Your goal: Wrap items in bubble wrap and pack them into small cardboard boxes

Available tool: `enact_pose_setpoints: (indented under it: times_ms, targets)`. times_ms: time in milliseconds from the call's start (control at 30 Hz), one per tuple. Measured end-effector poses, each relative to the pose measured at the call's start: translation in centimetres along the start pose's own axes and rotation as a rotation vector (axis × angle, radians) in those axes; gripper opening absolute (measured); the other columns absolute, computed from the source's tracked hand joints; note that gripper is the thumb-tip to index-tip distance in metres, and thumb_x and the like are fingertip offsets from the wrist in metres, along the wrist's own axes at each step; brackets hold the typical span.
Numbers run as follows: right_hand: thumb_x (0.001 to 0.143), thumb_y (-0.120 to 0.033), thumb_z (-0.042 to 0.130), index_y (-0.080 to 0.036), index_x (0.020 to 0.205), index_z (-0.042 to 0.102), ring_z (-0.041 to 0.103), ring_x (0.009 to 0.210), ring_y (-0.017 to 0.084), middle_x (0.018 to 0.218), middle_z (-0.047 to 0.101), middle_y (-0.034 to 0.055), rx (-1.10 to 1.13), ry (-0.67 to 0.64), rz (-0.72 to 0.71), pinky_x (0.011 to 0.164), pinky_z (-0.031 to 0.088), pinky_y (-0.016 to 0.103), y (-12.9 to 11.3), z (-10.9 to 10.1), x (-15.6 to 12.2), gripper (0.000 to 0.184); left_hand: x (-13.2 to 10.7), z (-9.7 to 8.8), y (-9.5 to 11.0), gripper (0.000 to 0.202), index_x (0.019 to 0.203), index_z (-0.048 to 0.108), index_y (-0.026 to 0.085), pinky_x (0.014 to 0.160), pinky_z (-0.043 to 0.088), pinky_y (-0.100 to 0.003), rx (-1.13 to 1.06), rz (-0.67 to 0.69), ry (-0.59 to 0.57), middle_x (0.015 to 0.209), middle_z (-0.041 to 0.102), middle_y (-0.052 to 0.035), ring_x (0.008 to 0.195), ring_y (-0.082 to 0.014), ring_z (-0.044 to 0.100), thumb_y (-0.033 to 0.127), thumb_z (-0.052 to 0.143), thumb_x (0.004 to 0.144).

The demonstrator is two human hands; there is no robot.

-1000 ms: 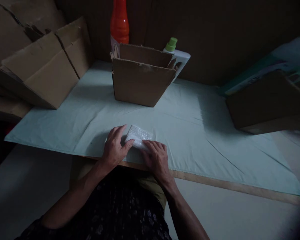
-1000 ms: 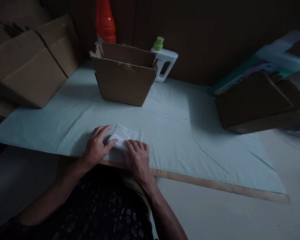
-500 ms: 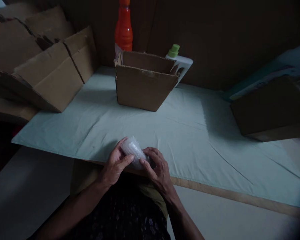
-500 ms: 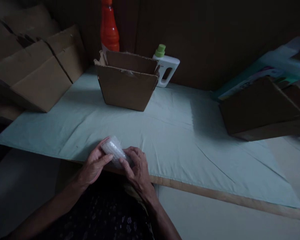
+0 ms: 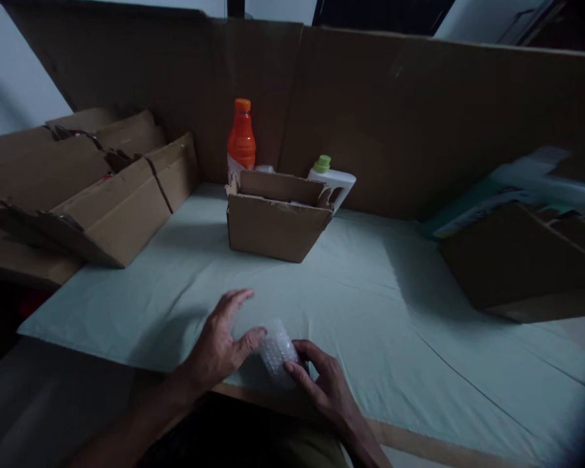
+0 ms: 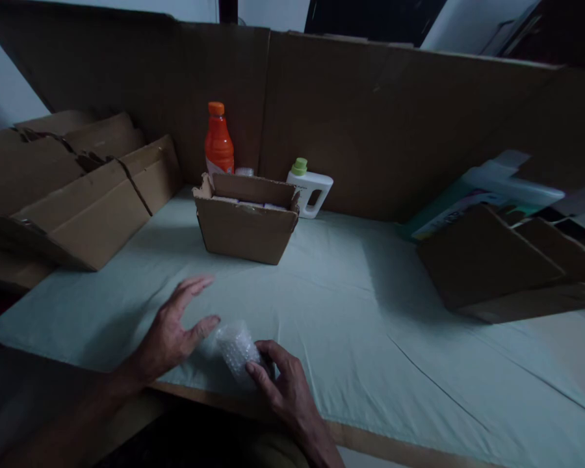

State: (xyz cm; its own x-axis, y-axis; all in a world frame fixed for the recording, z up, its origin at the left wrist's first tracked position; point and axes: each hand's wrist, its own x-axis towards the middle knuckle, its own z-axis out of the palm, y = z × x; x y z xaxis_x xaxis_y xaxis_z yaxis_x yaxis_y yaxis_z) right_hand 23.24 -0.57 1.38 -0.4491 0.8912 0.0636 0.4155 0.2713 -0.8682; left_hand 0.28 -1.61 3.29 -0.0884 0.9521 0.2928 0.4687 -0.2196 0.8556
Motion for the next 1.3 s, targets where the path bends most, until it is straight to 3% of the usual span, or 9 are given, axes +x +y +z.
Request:
enact_pose_setpoints:
  times_ms: [133,333,433,600,700,800,900,1033,1300]
  targets:
    - [0.095,-0.046,0.058,-0.021,0.095,0.071,0.066,0.072,0.017,0.081,0.071,0.0025,-0.091,0.022,-0.023,0.067,0.055,0.026,-0.5,-2.6,0.5,0.028,9.0,-2.8,1.5,0.052,0.141,0.051,0.021,0.117,0.039,-0.052,0.419,0.458,0.242,0.143,0.056,-0.0132,0.138,-0.0304,0.049,0.026,0.061,0.090]
    - [0.096,-0.045,0.057,-0.023,0.094,0.070,0.067,0.070,0.017,0.081,0.072,0.0025,-0.134,0.000,-0.070,0.066,0.056,0.026,-0.5,-5.2,1.7,0.026,16.3,-3.3,1.2,0.030,0.111,0.069,0.018,0.107,0.044,-0.054,0.705,0.523,0.221,0.106,0.069,-0.0102,0.109,-0.0287,0.063,0.008,0.054,0.087]
    - [0.096,-0.045,0.057,-0.023,0.093,0.070,0.068,0.070,0.017,0.081,0.072,0.0020,-0.154,-0.010,-0.072,0.066,0.057,0.027,0.5,-5.6,2.3,0.025,15.3,-2.9,0.2,0.031,0.106,0.070,0.021,0.103,0.047,-0.050,0.729,0.607,0.243,0.096,0.068,-0.0074,0.096,-0.0248,0.064,0.004,0.051,0.089]
    - [0.096,-0.040,0.059,-0.022,0.100,0.069,0.070,0.073,0.019,0.086,0.073,0.0041,-0.294,0.130,-0.094,0.065,0.057,0.029,1.7,-4.7,4.0,0.021,10.7,-2.4,0.0,0.047,0.135,0.056,0.022,0.111,0.043,-0.050,0.483,0.489,0.416,0.135,0.056,-0.0138,0.128,-0.0298,0.053,0.014,0.061,0.089]
    - [0.096,-0.036,0.061,-0.021,0.103,0.068,0.069,0.081,0.023,0.092,0.074,0.0074,-0.473,0.281,-0.237,0.071,0.055,0.035,1.5,-2.9,5.1,0.018,6.4,-0.6,-0.4,0.053,0.142,0.048,0.024,0.106,0.048,-0.045,0.052,0.122,0.193,0.137,0.056,-0.0133,0.125,-0.0275,0.057,0.027,0.062,0.091]
    - [0.096,-0.042,0.061,-0.020,0.110,0.066,0.068,0.088,0.024,0.100,0.073,0.0102,-0.516,0.197,-0.377,0.075,0.052,0.038,0.6,-0.6,5.4,0.027,1.9,2.1,-1.2,0.068,0.148,0.038,0.018,0.099,0.052,-0.041,-0.474,-0.398,-0.089,0.130,0.062,-0.0144,0.117,-0.0263,0.063,0.042,0.063,0.090]
    - [0.098,-0.047,0.058,-0.019,0.118,0.064,0.067,0.096,0.025,0.110,0.072,0.0117,-0.427,0.071,-0.346,0.080,0.052,0.039,-0.4,1.2,4.8,0.035,-0.9,4.0,-1.9,0.078,0.149,0.038,0.017,0.101,0.049,-0.038,-0.721,-0.690,-0.021,0.122,0.065,-0.0108,0.112,-0.0242,0.063,0.046,0.070,0.083]
    - [0.100,-0.042,0.056,-0.021,0.116,0.064,0.068,0.098,0.023,0.106,0.072,0.0098,-0.269,0.096,-0.223,0.083,0.054,0.036,-0.9,2.1,3.8,0.028,-1.9,3.9,-1.5,0.082,0.150,0.040,0.020,0.092,0.048,-0.031,-0.806,-0.700,0.048,0.109,0.066,-0.0045,0.098,-0.0187,0.062,0.036,0.075,0.077]
    - [0.101,-0.034,0.049,-0.021,0.099,0.072,0.068,0.074,0.017,0.084,0.074,0.0043,-0.099,0.171,-0.056,0.066,0.053,0.026,-0.9,1.2,3.0,0.027,-0.7,-0.7,-2.2,0.080,0.148,0.044,0.019,0.088,0.045,-0.032,-0.740,-0.469,-0.239,0.119,0.067,-0.0081,0.098,-0.0199,0.061,0.022,0.065,0.071]
